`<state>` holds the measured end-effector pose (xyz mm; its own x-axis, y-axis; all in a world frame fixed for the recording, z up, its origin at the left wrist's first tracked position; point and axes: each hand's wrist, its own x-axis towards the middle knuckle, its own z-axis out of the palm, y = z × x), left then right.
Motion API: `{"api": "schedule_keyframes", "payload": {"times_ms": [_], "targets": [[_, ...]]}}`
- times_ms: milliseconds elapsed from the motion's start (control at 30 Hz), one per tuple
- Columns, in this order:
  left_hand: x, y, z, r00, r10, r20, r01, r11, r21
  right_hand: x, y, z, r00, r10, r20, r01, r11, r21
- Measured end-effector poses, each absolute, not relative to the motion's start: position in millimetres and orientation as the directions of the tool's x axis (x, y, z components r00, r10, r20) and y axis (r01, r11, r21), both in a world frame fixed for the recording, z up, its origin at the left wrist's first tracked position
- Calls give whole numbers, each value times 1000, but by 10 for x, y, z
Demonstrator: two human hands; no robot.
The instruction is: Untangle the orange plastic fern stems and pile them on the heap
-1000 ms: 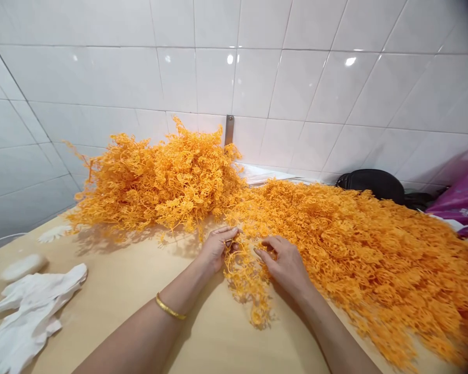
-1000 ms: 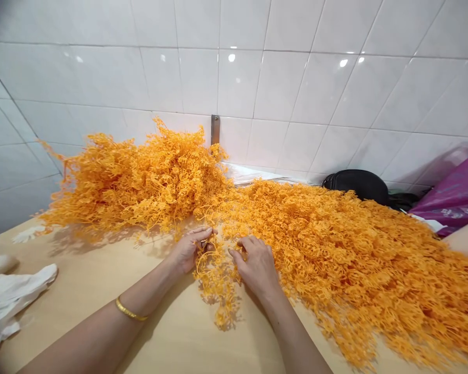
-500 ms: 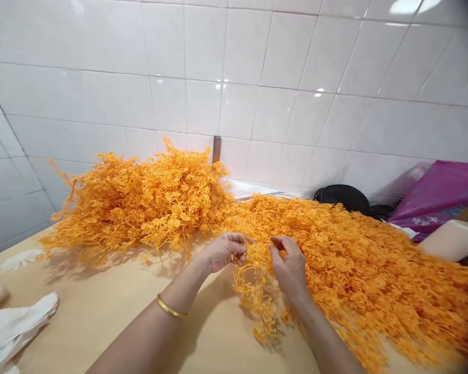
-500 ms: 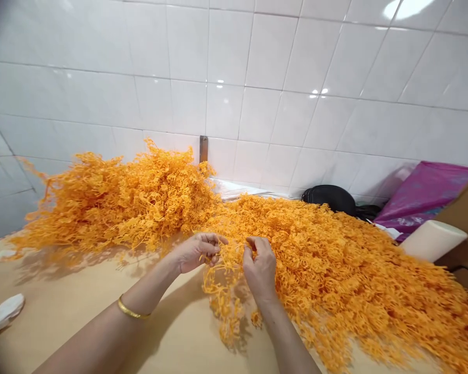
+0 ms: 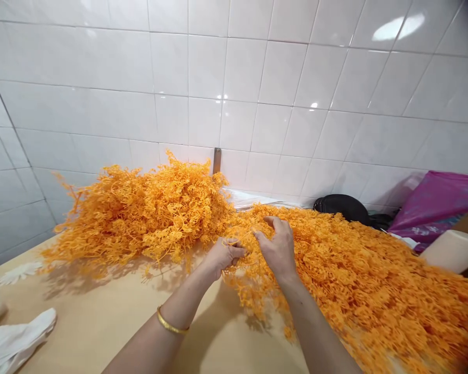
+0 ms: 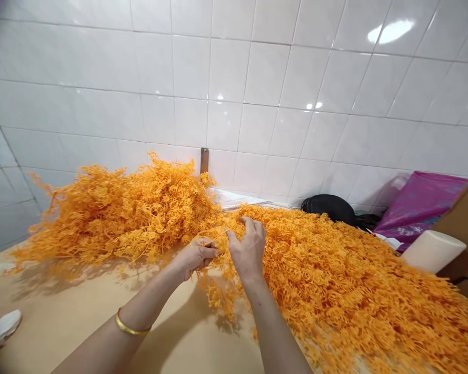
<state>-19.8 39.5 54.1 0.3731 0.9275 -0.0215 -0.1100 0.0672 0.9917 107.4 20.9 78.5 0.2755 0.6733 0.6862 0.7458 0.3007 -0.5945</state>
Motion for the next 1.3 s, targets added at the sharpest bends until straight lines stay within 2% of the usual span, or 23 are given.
{"api": "schedule_keyframes", "payload": {"times_ms": [67, 133, 267, 367, 433, 533, 633, 700, 767, 900, 967, 1133, 1300], "targets": [[-217, 415, 542, 344, 939, -6, -145, 60, 988, 1073, 244, 688, 327, 702, 633, 679, 291, -673], [-233, 445, 519, 361, 931, -53, -198, 132, 971, 1087, 272, 600, 334, 749, 573, 617, 286, -733], [-230, 474, 452, 467, 875, -128, -236, 263, 935, 1142, 305, 500, 328, 762, 558, 584, 301, -754], [-208, 474, 419, 466, 859, -210, -220, 343, 913, 1165, 316, 517, 343, 758, 555, 551, 316, -772], [-209, 485, 415, 497, 830, -253, -256, 419, 871, 1171, 324, 581, 339, 802, 492, 436, 329, -838], [-242, 516, 436, 602, 773, -199, -399, 507, 764, 1191, 343, 733, 355, 890, 287, 89, 273, -958], [-265, 526, 473, 629, 763, -147, -503, 544, 671, 1221, 365, 851, 429, 895, 125, -199, 228, -953], [-258, 518, 489, 629, 765, -137, -534, 553, 639, 1225, 372, 869, 476, 874, 95, -228, 227, -947], [-236, 508, 489, 625, 767, -142, -543, 558, 628, 1205, 366, 849, 412, 906, 96, -186, 187, -965], [-169, 509, 440, 532, 813, -238, -554, 547, 628, 1128, 318, 815, 47, 994, 96, -156, 102, -983], [-123, 506, 409, 453, 848, -276, -571, 514, 640, 1101, 303, 816, -19, 994, 103, -167, 99, -981], [-14, 445, 383, 316, 905, -284, -456, 408, 791, 1132, 377, 747, 5, 997, 71, -225, 71, -972], [-33, 419, 384, 13, 966, -260, -313, 250, 916, 1229, 435, 709, 103, 991, -87, -371, -43, -928]]}}
